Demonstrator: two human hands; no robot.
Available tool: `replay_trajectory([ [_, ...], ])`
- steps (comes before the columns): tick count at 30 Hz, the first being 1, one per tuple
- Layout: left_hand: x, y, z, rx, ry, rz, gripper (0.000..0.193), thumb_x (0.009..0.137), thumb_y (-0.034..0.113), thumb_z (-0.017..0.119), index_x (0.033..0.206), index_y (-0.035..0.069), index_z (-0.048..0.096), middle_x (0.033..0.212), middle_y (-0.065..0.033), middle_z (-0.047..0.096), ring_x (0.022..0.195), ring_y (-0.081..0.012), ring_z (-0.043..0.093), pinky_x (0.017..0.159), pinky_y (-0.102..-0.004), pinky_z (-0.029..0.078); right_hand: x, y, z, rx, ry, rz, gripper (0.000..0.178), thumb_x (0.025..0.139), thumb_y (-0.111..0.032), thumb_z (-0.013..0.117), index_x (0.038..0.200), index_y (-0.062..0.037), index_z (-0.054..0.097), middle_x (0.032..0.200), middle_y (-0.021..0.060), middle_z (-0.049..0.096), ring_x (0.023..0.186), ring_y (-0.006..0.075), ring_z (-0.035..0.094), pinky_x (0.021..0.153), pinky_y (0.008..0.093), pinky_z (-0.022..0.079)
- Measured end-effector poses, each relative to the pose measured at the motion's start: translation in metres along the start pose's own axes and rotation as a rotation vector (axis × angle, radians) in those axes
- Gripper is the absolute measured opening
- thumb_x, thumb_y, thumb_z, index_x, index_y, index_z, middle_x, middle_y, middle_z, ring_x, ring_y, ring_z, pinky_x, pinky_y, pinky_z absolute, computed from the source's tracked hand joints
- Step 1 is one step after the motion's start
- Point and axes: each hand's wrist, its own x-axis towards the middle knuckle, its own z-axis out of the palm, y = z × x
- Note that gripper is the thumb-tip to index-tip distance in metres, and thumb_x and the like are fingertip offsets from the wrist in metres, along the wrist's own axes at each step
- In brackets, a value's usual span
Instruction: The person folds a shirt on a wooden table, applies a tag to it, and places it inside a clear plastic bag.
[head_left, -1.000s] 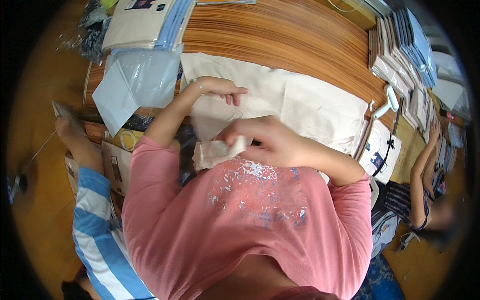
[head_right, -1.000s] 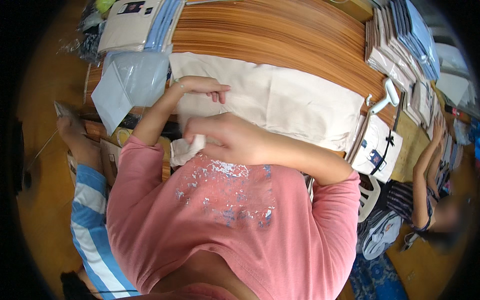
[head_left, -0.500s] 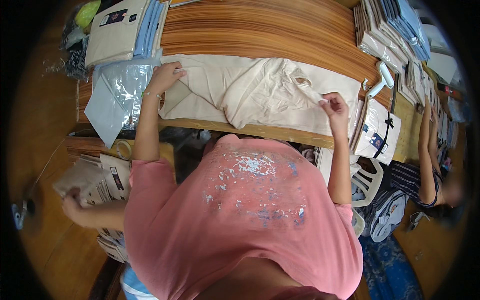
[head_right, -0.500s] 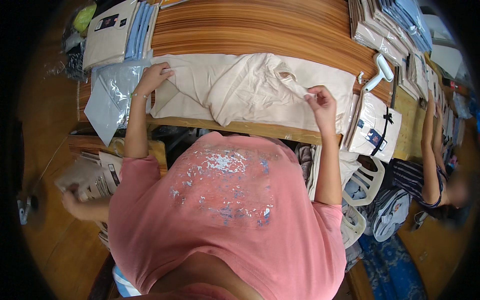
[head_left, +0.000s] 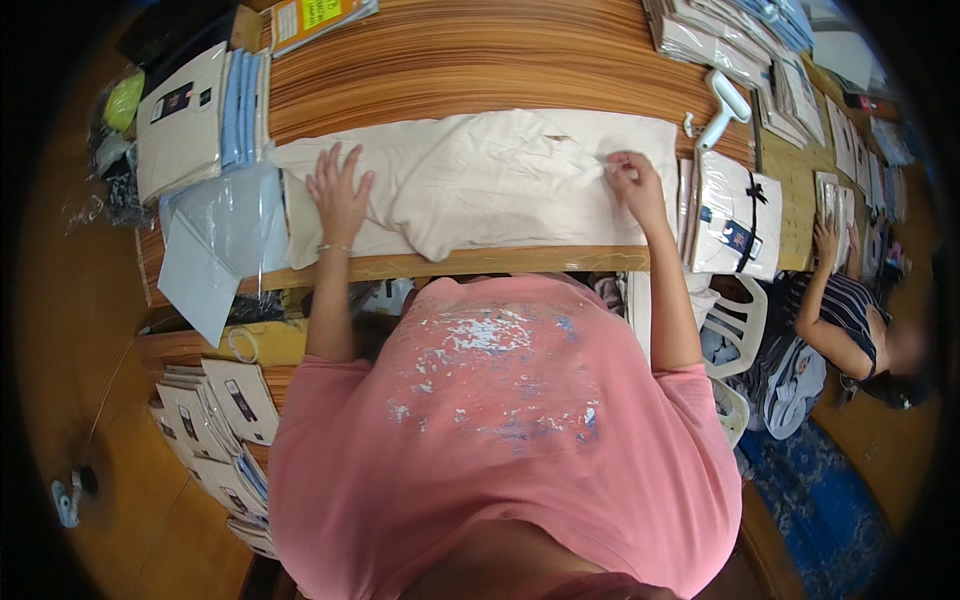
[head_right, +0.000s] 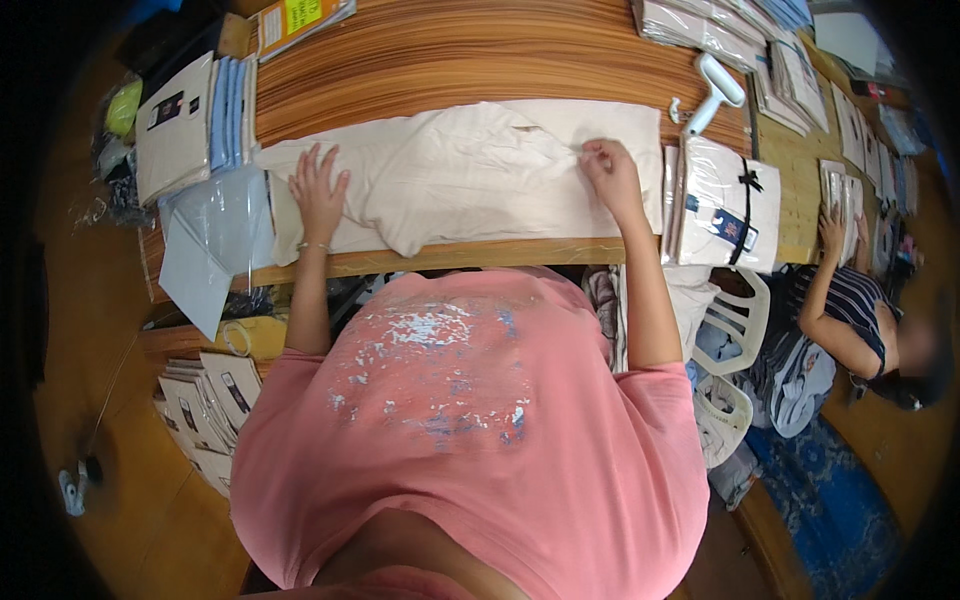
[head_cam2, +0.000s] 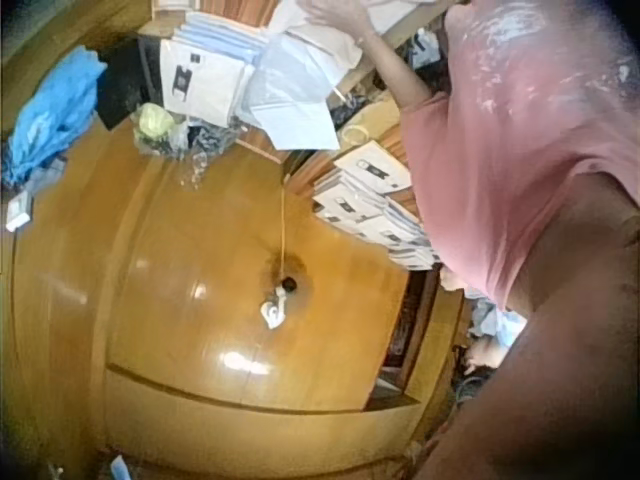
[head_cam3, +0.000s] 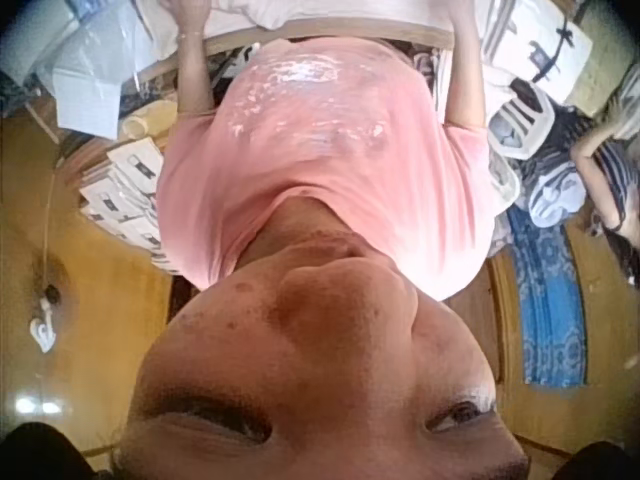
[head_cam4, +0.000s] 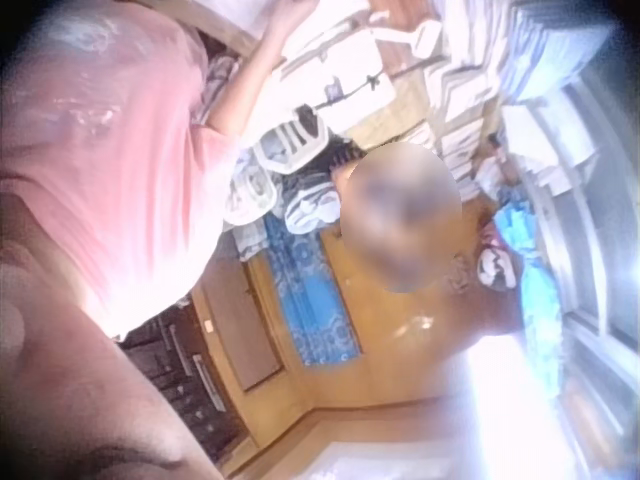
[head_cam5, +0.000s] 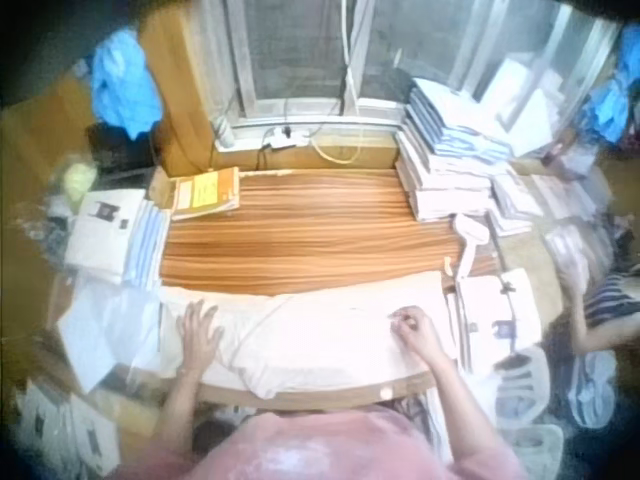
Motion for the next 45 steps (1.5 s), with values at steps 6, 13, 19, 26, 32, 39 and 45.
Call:
replay_trajectory([
  [6,0.007,-0.008,0.002,-0.008,-0.027,0.024,0.044,0.087,0.034,0.053,0.130,0.023,0.047,0.141,-0.0055,0.034,0.133,-0.0286,0.023,0.105,-0.0562,0.011,0.026,0.011,-0.060,-0.581,0.172,0.268,0.013,0.079,-0.011,0.051,0.081,-0.0005,0.060,0.085,0.0200,0.063,0.079,0.0373,0.060,0.069,0.0424,0.047],
  [13,0.004,-0.008,0.002,-0.051,-0.023,0.000,0.045,0.087,0.036,0.053,0.129,0.024,0.047,0.141,-0.0056,0.033,0.133,-0.0292,0.022,0.106,-0.0563,0.009,-0.057,0.011,-0.069,-0.616,-0.114,0.434,0.024,0.074,-0.017,0.060,0.096,-0.0069,0.054,0.081,0.0175,0.064,0.078,0.0369,0.061,0.068,0.0448,0.048],
  [19,0.003,-0.012,0.003,-0.055,-0.026,0.012,0.044,0.087,0.036,0.053,0.129,0.025,0.048,0.141,-0.0058,0.033,0.134,-0.0294,0.022,0.105,-0.0573,0.008,-0.068,-0.005,-0.070,-0.745,-0.087,0.473,0.026,0.074,-0.013,0.058,0.100,-0.0104,0.051,0.078,0.0159,0.065,0.074,0.0358,0.063,0.064,0.0467,0.048],
  [26,0.035,0.070,-0.036,-0.319,0.138,0.250,0.047,0.078,0.014,0.062,0.123,0.008,0.051,0.132,-0.0135,0.042,0.126,-0.0323,0.033,0.106,-0.0454,0.022,-0.068,-0.006,-0.059,-0.788,0.056,0.233,0.036,0.079,-0.012,0.056,0.112,-0.0006,0.047,0.104,0.0194,0.055,0.093,0.0358,0.055,0.074,0.0443,0.050],
  [32,0.022,0.241,0.014,-0.285,-0.060,0.487,0.057,0.079,0.026,0.062,0.128,0.003,0.044,0.136,-0.0184,0.037,0.130,-0.0359,0.027,0.104,-0.0573,0.019,-0.041,-0.011,-0.032,-0.831,0.094,0.363,0.047,0.077,-0.014,0.058,0.118,0.0032,0.042,0.106,0.0215,0.056,0.095,0.0384,0.056,0.080,0.0443,0.048],
  [39,0.014,0.242,0.037,-0.451,-0.083,0.551,0.059,0.082,0.027,0.057,0.136,0.014,0.036,0.140,-0.0163,0.032,0.132,-0.0360,0.024,0.104,-0.0592,0.017,-0.032,0.025,-0.054,-0.621,-0.045,0.490,0.050,0.070,-0.016,0.062,0.113,0.0067,0.049,0.098,0.0244,0.061,0.092,0.0380,0.059,0.078,0.0434,0.047],
  [45,0.007,0.238,0.047,-0.238,-0.230,0.650,0.056,0.086,0.019,0.053,0.138,0.023,0.033,0.142,-0.0134,0.029,0.133,-0.0324,0.022,0.107,-0.0539,0.016,-0.035,0.066,-0.055,0.086,0.117,0.500,0.047,0.070,-0.018,0.069,0.105,0.0090,0.055,0.084,0.0158,0.063,0.073,0.0209,0.060,0.065,0.0299,0.048],
])
